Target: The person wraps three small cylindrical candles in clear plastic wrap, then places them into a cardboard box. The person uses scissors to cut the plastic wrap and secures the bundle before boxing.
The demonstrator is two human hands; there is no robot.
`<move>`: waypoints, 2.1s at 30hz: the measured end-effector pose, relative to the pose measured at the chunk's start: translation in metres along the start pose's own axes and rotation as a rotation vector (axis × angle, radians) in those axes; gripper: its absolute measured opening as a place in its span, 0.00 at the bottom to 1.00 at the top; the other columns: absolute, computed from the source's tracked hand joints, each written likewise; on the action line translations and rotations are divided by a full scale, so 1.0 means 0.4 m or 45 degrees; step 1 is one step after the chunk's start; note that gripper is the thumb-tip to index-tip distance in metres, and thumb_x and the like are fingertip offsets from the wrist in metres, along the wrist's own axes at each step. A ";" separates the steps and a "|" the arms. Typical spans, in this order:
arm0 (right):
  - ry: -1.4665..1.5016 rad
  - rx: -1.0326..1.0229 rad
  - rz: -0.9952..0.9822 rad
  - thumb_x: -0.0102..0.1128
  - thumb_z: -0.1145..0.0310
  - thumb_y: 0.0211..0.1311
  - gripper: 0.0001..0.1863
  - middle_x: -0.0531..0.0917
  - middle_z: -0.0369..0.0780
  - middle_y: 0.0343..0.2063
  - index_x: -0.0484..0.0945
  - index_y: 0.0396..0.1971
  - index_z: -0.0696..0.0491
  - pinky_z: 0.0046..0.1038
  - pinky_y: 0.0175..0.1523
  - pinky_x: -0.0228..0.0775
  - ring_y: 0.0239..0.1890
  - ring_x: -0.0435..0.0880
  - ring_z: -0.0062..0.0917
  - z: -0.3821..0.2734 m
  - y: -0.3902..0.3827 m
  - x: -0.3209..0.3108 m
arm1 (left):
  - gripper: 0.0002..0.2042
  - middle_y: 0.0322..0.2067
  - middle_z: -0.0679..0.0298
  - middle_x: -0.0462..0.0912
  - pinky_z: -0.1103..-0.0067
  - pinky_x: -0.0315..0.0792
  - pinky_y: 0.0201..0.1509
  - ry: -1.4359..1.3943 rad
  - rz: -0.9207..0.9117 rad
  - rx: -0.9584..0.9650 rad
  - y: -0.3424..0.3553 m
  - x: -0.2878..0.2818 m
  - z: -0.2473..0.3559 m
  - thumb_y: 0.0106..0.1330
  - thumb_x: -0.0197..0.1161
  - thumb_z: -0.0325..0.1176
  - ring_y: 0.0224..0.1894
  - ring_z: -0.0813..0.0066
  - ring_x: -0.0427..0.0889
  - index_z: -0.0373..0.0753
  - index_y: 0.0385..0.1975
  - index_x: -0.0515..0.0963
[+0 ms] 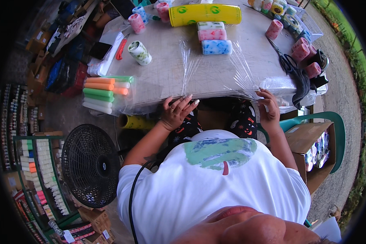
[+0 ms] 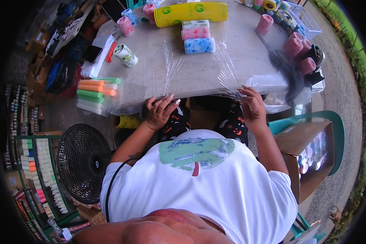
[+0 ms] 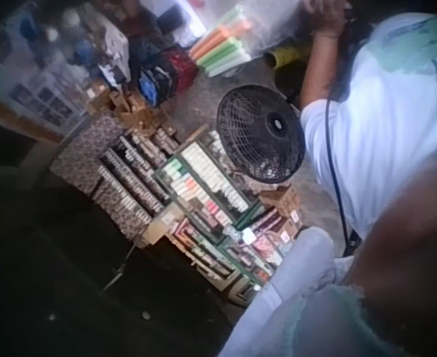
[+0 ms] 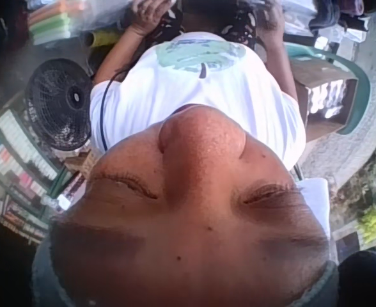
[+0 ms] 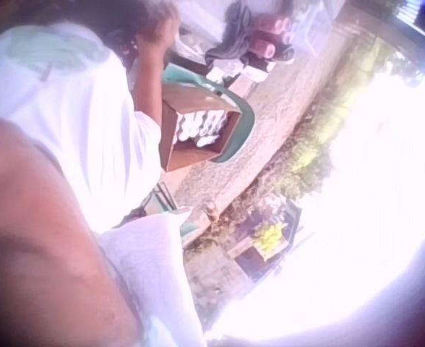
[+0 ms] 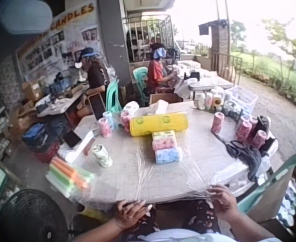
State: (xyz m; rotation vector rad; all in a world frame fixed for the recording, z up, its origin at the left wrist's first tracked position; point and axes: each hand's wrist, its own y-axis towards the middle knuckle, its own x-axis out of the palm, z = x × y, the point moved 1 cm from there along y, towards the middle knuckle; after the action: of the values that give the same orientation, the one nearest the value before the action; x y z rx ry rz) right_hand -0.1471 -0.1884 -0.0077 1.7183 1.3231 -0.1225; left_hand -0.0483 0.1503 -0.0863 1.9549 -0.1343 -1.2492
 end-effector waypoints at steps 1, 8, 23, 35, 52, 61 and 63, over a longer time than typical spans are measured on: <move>0.134 0.036 -0.008 0.53 0.90 0.50 0.13 0.79 0.43 0.46 0.72 0.31 0.55 0.37 0.60 0.66 0.56 0.75 0.40 -0.002 0.007 -0.001 | 0.16 0.57 0.74 0.73 0.67 0.53 0.62 -0.014 -0.009 -0.029 0.005 0.000 0.004 0.61 0.59 0.34 0.50 0.81 0.71 0.57 0.50 0.77; 0.843 0.251 -0.070 0.43 0.90 0.62 0.10 0.76 0.43 0.47 0.65 0.34 0.56 0.34 0.62 0.64 0.59 0.72 0.34 0.011 0.041 -0.002 | 0.17 0.48 0.72 0.79 0.74 0.63 0.51 -0.271 0.046 -0.160 0.079 -0.016 -0.010 0.59 0.59 0.29 0.38 0.74 0.73 0.46 0.49 0.78; 0.741 0.141 0.119 0.42 0.85 0.66 0.06 0.76 0.44 0.38 0.63 0.36 0.57 0.28 0.49 0.73 0.41 0.81 0.28 0.061 0.252 -0.028 | 0.06 0.29 0.66 0.81 0.72 0.69 0.42 -0.599 0.241 -0.398 0.315 -0.129 -0.154 0.55 0.65 0.23 0.34 0.65 0.77 0.41 0.31 0.78; -0.308 0.490 0.161 0.51 0.65 0.63 0.10 0.79 0.53 0.32 0.68 0.33 0.57 0.45 0.41 0.68 0.38 0.77 0.53 0.432 0.652 0.233 | 0.08 0.31 0.54 0.84 0.64 0.71 0.45 -0.429 -0.016 -0.930 0.576 0.321 -0.523 0.60 0.62 0.37 0.39 0.52 0.80 0.39 0.29 0.80; 0.205 0.457 0.195 0.55 0.72 0.65 0.08 0.81 0.43 0.28 0.67 0.33 0.60 0.23 0.32 0.73 0.26 0.82 0.23 0.475 0.638 0.221 | 0.17 0.23 0.65 0.78 0.88 0.65 0.24 -1.502 -0.531 -1.677 0.534 0.282 -0.438 0.62 0.66 0.40 0.22 0.85 0.73 0.35 0.42 0.73; 0.202 0.409 0.247 0.56 0.70 0.65 0.09 0.81 0.42 0.27 0.68 0.33 0.59 0.23 0.31 0.72 0.25 0.81 0.22 0.483 0.652 0.216 | 0.06 0.30 0.64 0.83 0.87 0.71 0.31 -1.611 0.069 -1.241 0.526 0.283 -0.442 0.62 0.60 0.24 0.27 0.83 0.78 0.35 0.37 0.79; -0.060 0.480 0.241 0.58 0.69 0.64 0.10 0.80 0.42 0.26 0.69 0.32 0.59 0.23 0.30 0.71 0.24 0.81 0.22 0.498 0.651 0.228 | 0.05 0.31 0.64 0.83 0.87 0.72 0.31 -1.645 0.065 -1.332 0.540 0.303 -0.442 0.63 0.60 0.26 0.28 0.84 0.78 0.35 0.37 0.79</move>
State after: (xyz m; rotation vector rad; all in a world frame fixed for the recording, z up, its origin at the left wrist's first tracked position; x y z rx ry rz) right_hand 0.1854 -0.2604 -0.0155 2.1344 1.1464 -0.3175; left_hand 0.2226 0.0455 0.0053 0.1180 -0.1209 -1.8280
